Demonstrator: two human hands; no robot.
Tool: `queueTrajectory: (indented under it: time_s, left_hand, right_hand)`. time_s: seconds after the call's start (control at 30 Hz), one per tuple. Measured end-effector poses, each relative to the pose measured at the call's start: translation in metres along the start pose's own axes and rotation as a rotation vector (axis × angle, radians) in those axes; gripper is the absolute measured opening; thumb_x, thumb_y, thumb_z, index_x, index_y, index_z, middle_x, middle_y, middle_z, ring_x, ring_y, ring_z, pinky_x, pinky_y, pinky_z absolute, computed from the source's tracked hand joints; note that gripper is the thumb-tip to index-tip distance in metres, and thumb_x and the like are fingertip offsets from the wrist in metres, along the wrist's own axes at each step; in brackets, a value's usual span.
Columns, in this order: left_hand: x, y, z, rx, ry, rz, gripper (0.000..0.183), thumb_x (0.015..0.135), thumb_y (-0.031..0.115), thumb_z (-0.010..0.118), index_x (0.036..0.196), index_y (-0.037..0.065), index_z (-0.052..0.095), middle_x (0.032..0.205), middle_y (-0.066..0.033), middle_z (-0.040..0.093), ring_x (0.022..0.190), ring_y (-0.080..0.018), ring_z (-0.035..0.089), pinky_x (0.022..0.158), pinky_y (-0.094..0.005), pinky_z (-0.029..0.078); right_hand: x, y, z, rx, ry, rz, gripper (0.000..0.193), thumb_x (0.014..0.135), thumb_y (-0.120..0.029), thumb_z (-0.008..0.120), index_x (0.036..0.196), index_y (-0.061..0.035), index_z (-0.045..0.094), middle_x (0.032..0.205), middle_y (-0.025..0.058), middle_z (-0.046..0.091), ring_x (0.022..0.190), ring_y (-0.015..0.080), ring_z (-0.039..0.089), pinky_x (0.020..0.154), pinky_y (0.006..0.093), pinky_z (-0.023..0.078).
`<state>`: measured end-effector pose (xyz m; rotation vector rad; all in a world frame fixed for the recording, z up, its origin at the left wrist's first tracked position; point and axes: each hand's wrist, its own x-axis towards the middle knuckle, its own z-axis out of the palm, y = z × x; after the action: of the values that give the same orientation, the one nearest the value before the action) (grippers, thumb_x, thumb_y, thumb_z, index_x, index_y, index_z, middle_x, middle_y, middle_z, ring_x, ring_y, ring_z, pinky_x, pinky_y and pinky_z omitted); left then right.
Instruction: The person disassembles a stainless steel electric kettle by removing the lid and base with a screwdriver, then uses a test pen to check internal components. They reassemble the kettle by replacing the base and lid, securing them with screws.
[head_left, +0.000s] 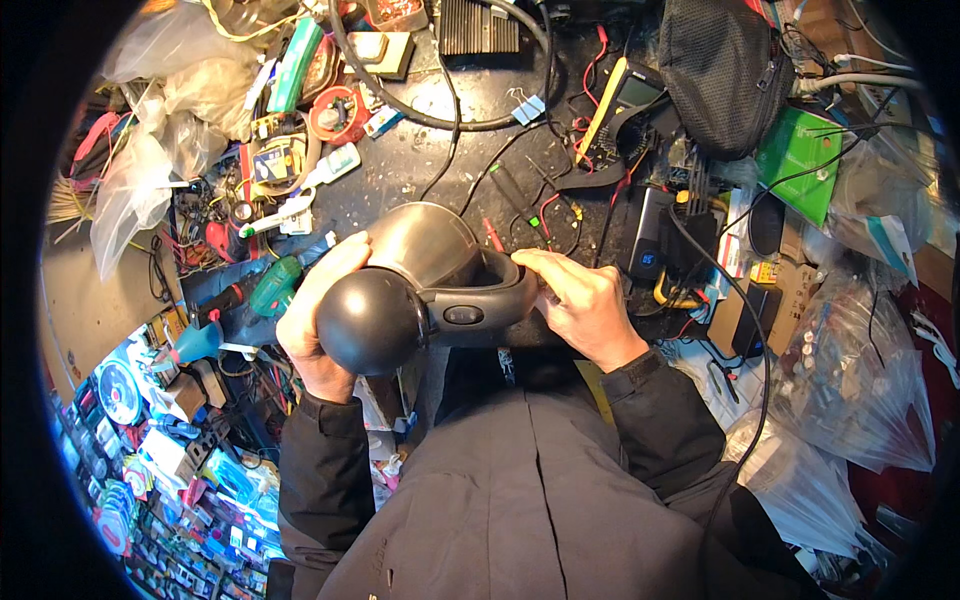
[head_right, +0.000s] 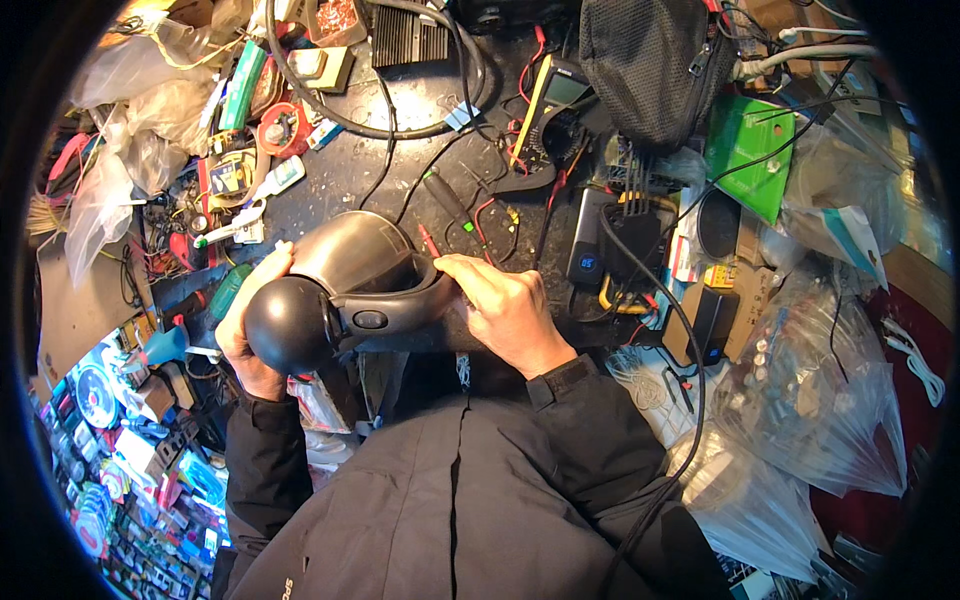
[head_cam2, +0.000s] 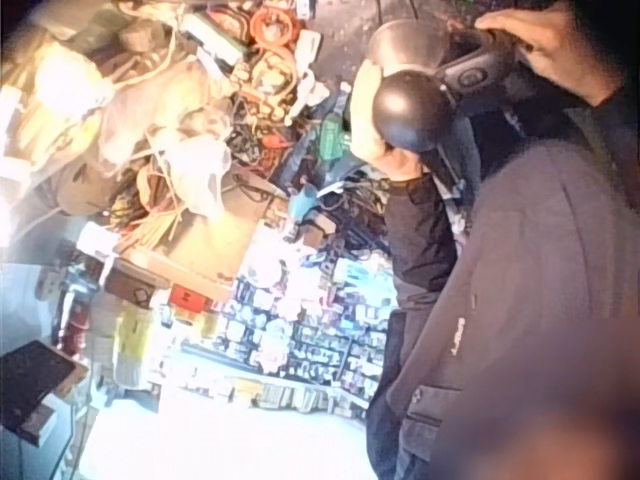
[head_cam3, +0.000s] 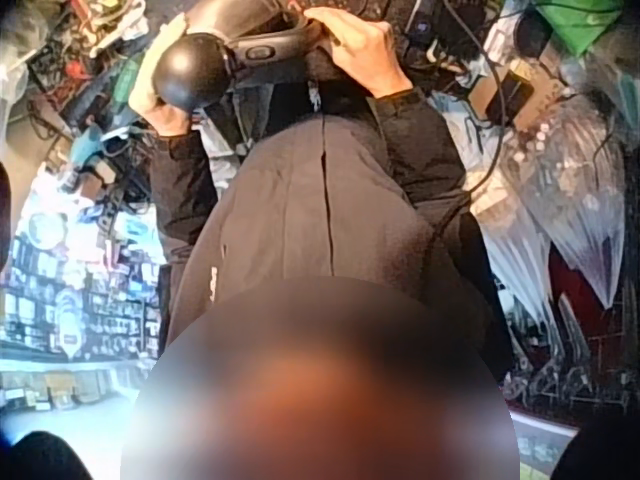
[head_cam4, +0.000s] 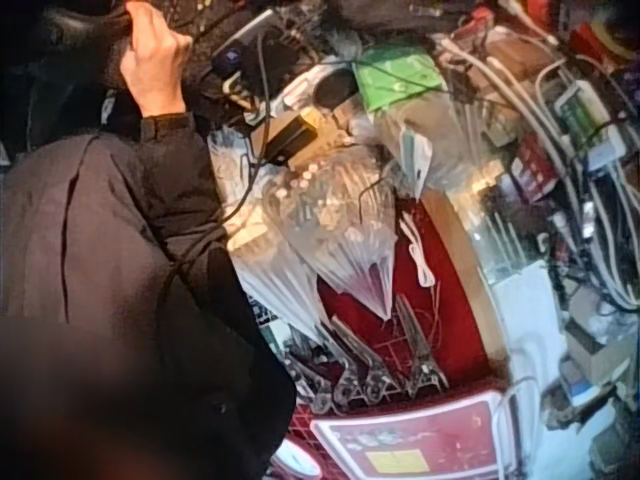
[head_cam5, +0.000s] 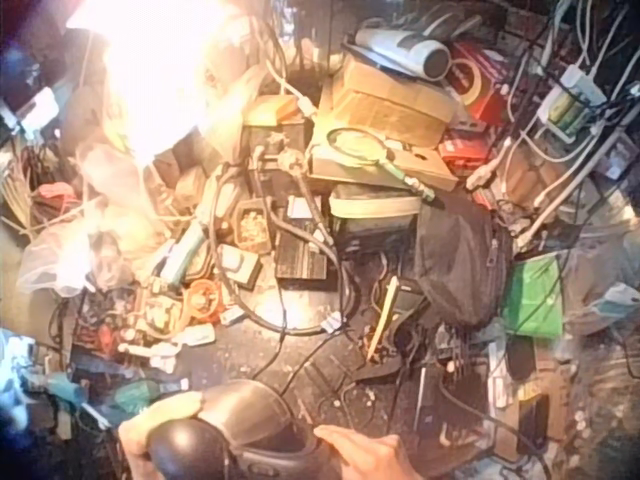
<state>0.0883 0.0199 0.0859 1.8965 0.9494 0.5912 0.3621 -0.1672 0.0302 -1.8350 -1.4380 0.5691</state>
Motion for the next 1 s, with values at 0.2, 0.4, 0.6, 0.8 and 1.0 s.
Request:
queueTrajectory:
  time_s: [0.2,0.4,0.6,0.8,1.0]
  left_hand:
    - [0.003,-0.002,-0.002,-0.031,0.041,0.011,0.034,0.104,0.004,0.074,0.136,-0.005,0.082,0.141,-0.0213,0.081,0.134,-0.0321,0.077,0.121,-0.0435,0.056]
    - [0.003,0.001,0.003,0.081,0.017,0.121,0.035,0.099,0.004,0.080,0.134,-0.002,0.083,0.141,-0.0208,0.081,0.135,-0.0322,0.077,0.120,-0.0430,0.057]
    - [-0.005,0.033,-0.013,0.226,0.035,0.127,0.040,0.092,0.004,0.088,0.132,0.005,0.084,0.141,-0.0145,0.082,0.147,-0.0377,0.068,0.122,-0.0478,0.053]
    - [-0.044,0.092,-0.013,-0.110,0.058,-0.084,0.038,0.090,-0.011,0.083,0.126,0.000,0.083,0.121,-0.0173,0.084,0.108,-0.0315,0.081,0.099,-0.0409,0.063]
    - [-0.061,0.065,0.029,-0.190,0.101,0.310,0.045,0.089,0.008,0.090,0.133,0.002,0.082,0.136,-0.0139,0.082,0.120,-0.0307,0.081,0.104,-0.0449,0.066]
  right_hand:
    - [-0.005,-0.009,-0.006,0.003,0.019,0.012,0.056,0.079,0.011,0.077,0.132,-0.0080,0.081,0.124,0.0107,0.086,0.104,0.0312,0.086,0.079,0.0371,0.068]
    - [-0.010,-0.008,0.002,0.010,0.010,0.061,0.054,0.080,0.011,0.078,0.131,-0.0076,0.082,0.123,0.0115,0.087,0.104,0.0323,0.086,0.080,0.0383,0.068]
    - [-0.011,-0.007,0.009,0.021,0.019,0.089,0.053,0.082,0.011,0.077,0.132,-0.0064,0.082,0.123,0.0151,0.086,0.107,0.0333,0.086,0.088,0.0379,0.068]
    - [-0.010,-0.013,0.006,0.017,-0.035,0.163,0.054,0.084,0.016,0.068,0.132,-0.0042,0.082,0.126,0.0164,0.086,0.118,0.0336,0.085,0.101,0.0380,0.066]
    - [-0.002,-0.024,-0.003,0.062,-0.149,0.166,0.048,0.088,-0.001,0.085,0.135,0.0004,0.078,0.128,0.0170,0.085,0.121,0.0317,0.084,0.102,0.0383,0.065]
